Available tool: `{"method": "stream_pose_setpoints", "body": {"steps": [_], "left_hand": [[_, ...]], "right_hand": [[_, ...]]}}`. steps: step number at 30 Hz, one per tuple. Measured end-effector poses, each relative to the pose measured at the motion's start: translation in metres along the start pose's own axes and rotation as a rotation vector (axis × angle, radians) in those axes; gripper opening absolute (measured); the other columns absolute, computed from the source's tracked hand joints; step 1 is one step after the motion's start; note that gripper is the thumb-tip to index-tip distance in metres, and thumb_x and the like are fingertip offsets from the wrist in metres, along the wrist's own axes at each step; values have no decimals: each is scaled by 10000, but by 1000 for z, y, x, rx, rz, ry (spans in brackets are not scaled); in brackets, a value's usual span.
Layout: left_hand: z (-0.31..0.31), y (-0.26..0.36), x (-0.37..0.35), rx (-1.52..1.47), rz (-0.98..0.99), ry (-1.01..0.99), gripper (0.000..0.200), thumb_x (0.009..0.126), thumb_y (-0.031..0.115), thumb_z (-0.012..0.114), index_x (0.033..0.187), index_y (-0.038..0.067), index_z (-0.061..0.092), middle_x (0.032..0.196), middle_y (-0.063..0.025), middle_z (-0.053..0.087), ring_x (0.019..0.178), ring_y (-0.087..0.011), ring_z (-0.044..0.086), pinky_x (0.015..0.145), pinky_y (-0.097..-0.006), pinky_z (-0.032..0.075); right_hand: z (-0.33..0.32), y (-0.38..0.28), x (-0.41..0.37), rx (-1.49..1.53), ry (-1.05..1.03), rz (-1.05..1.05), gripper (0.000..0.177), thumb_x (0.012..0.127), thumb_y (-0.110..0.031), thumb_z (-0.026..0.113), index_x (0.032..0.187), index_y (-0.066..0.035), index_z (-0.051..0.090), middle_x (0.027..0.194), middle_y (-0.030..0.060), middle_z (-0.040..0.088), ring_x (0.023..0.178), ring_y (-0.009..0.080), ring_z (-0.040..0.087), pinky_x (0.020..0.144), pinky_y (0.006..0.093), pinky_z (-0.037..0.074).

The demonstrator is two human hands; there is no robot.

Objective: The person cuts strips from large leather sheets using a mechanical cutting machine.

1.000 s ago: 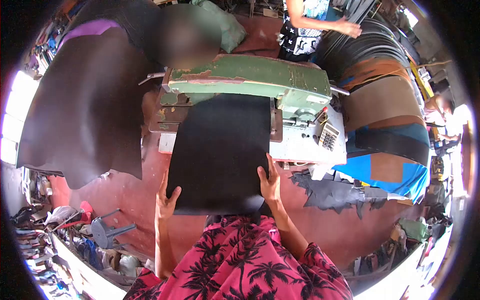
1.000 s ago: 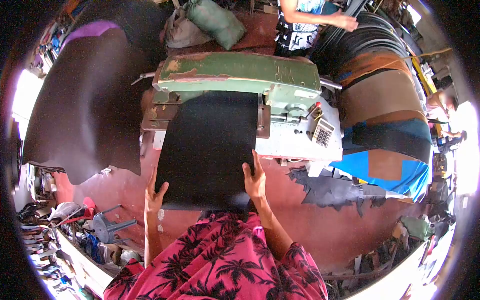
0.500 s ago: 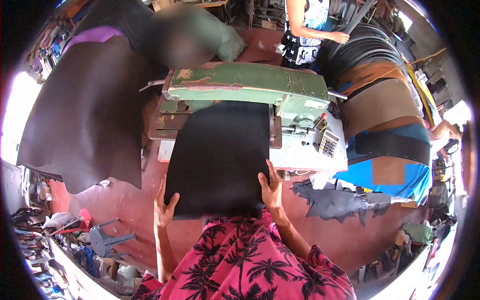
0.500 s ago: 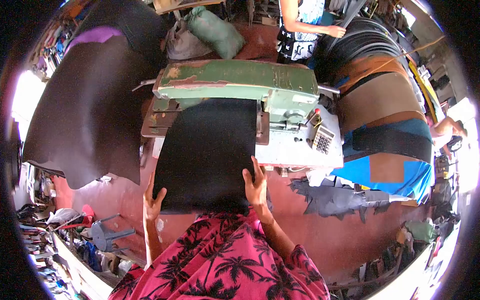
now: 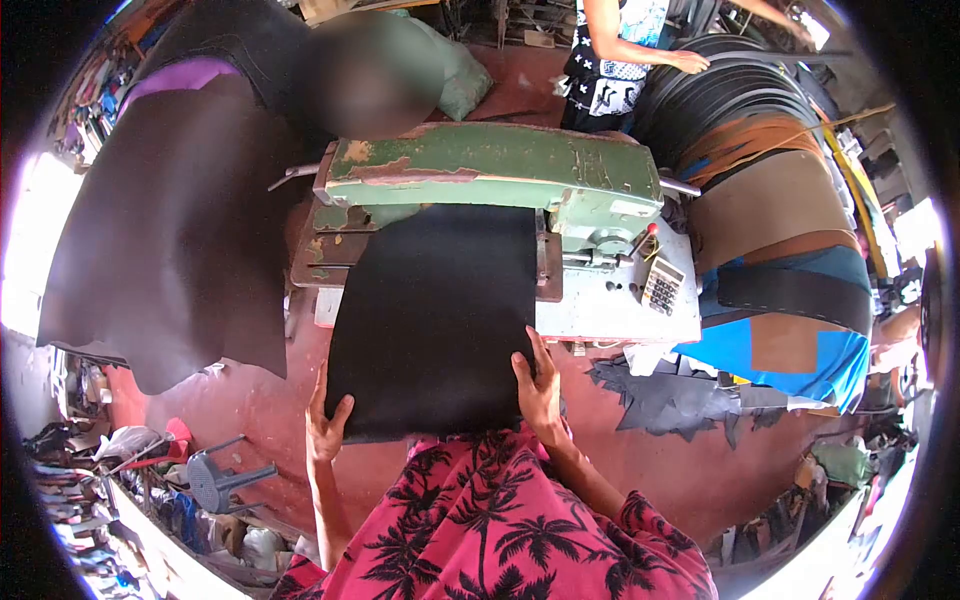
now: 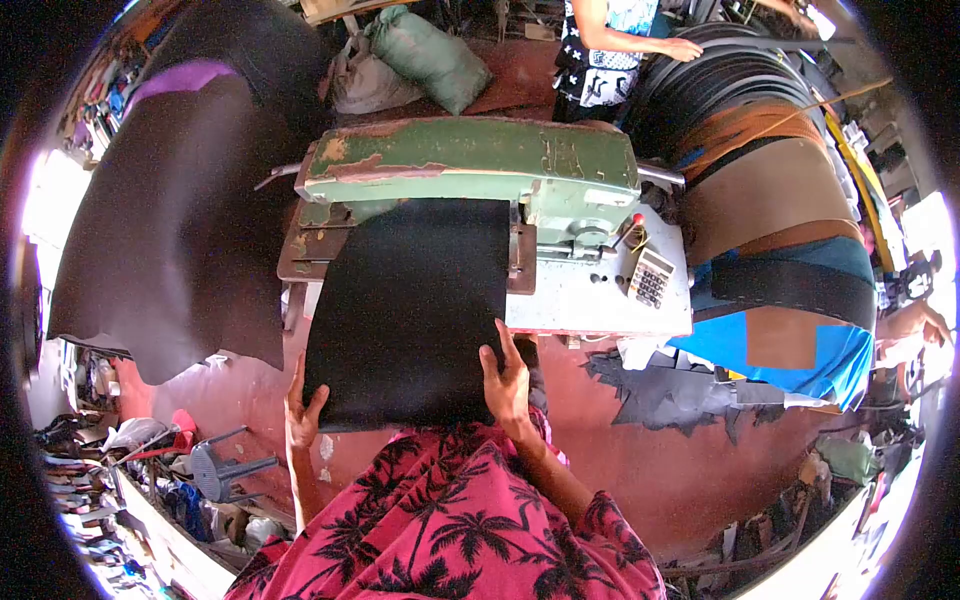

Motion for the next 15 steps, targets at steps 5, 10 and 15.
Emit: {"method": "stream_pose_setpoints", "body": {"steps": [5,10,15], "left_hand": [[4,-3,0,-51,10,-4,702,907,219,648,1487,-1,320,1488,-226,401,1397,-300,364,1145,-387,274],[7,2,-2,-34,24,10,683,914,199,637,1487,2,322,1489,-225,400,1399,-306,362,1142,-387,280],[9,9,5,-11,23,7,697,908,201,658,1491,15,324,1494,-215,400,1399,-300,363,1140,-386,283]], "right_hand": [[0,2,1,-4,-12,14,541,978,-278,559,1418,9,430,1436,227,468,1383,321,391,1134,380,290],[-2,6,3,-51,9,-15,523,980,-257,562,1428,-20,429,1395,228,514,1313,281,483,1065,347,375],[-2,1,10,-15,-59,136,546,979,-277,561,1430,-3,419,1435,220,472,1364,304,415,1114,373,313]]}}
Point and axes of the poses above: each hand's wrist, its own x-axis towards the middle knuckle, its own z-axis out of the palm, y = z × x, the point moved 4 cm from there along x, towards the middle knuckle
